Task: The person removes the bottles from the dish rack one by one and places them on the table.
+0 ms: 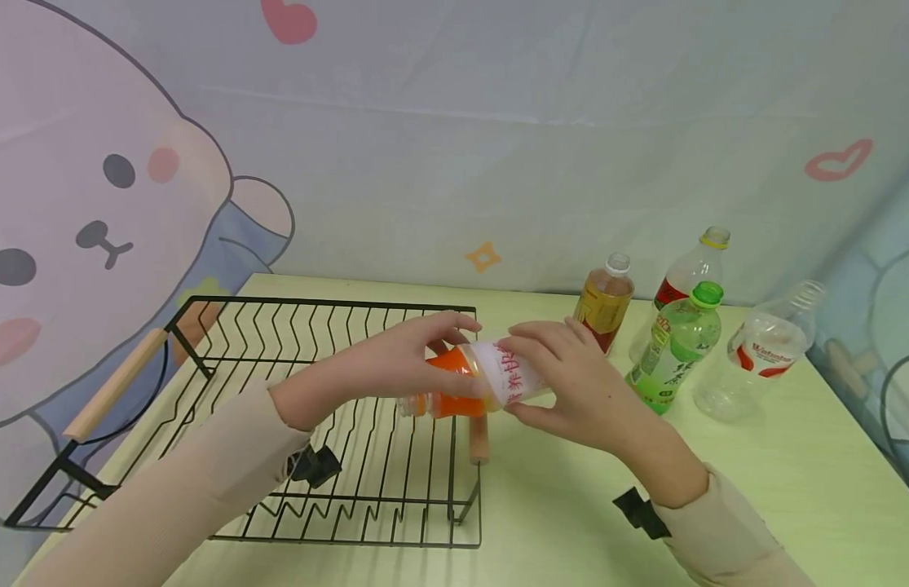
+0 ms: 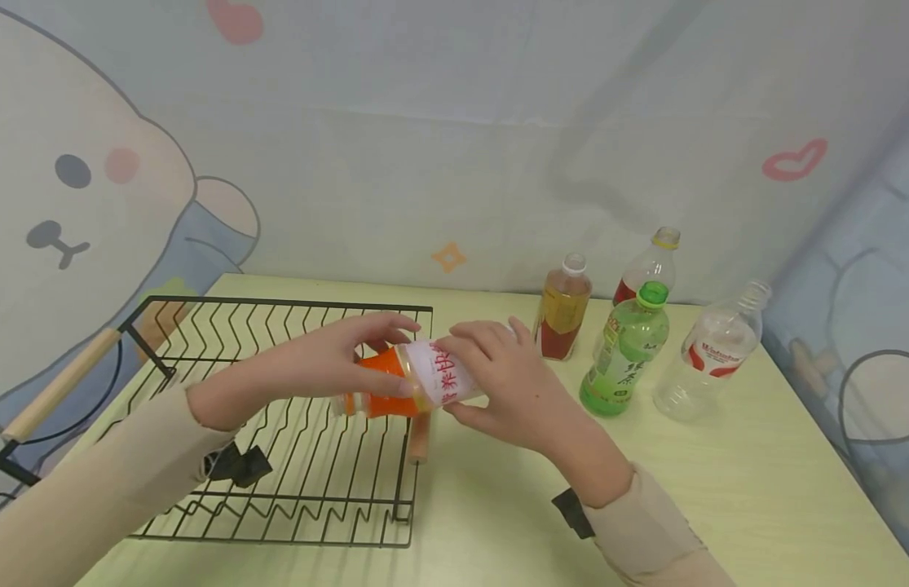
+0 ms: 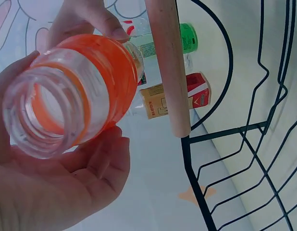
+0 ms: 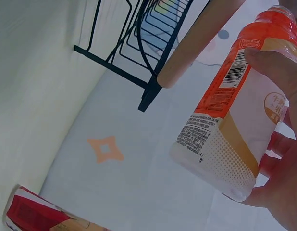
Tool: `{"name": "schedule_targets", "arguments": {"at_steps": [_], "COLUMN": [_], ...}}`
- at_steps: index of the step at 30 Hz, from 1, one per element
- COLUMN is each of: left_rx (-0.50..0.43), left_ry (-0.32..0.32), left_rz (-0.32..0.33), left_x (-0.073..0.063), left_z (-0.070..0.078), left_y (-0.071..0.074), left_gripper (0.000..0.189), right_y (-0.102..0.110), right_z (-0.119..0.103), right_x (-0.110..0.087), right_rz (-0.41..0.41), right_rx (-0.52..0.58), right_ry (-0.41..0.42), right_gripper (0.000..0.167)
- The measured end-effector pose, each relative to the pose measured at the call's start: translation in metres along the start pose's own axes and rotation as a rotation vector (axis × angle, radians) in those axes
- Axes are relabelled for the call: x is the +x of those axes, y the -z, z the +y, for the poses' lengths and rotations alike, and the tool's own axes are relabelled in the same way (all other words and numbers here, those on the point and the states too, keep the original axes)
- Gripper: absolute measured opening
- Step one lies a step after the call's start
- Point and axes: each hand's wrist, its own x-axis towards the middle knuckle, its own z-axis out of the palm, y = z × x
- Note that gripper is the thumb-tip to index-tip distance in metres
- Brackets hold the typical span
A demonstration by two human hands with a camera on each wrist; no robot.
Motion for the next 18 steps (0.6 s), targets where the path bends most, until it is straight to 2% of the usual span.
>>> {"name": "schedule_targets", "arguments": {"at_steps": [4,8,10,14,18], "left_rx": [0.002,0.092,0.108,0.131,0.164], "left_ry": [-0.023,-0.029,-0.021,-0.017,-0.041], "left_rz": [0.044,0.106,0.127,0.152,0.163], "left_x": [-0.011,-0.025,-0.032,-0.048,-0.063], "left_z": [0.000,-0.002,-0.003,-0.008,-0.017], "left_y": [0.001,0.003,0.004,0.005,-0.001], "left_gripper": [0.078,0.085,0.087,0.087,0.082], "right_y": [-0.002,-0.003,-0.002,-0.002,-0.005], "right_z": [0.008,0.019,0.024,0.032,0.036], "right_x": [-0.004,-0.012,-0.016,-0.023,-0.028], "right_rz": [0.066,0.131,0.152,0.162,0.199], "right_rx": [0.010,0.043,0.080,0.218,0.348], "right_ry": [-0.007,-0.033,-0.058,-0.174,-0.314], "right_gripper": [0.068,0.069,0.069,0.071,0.073]}}
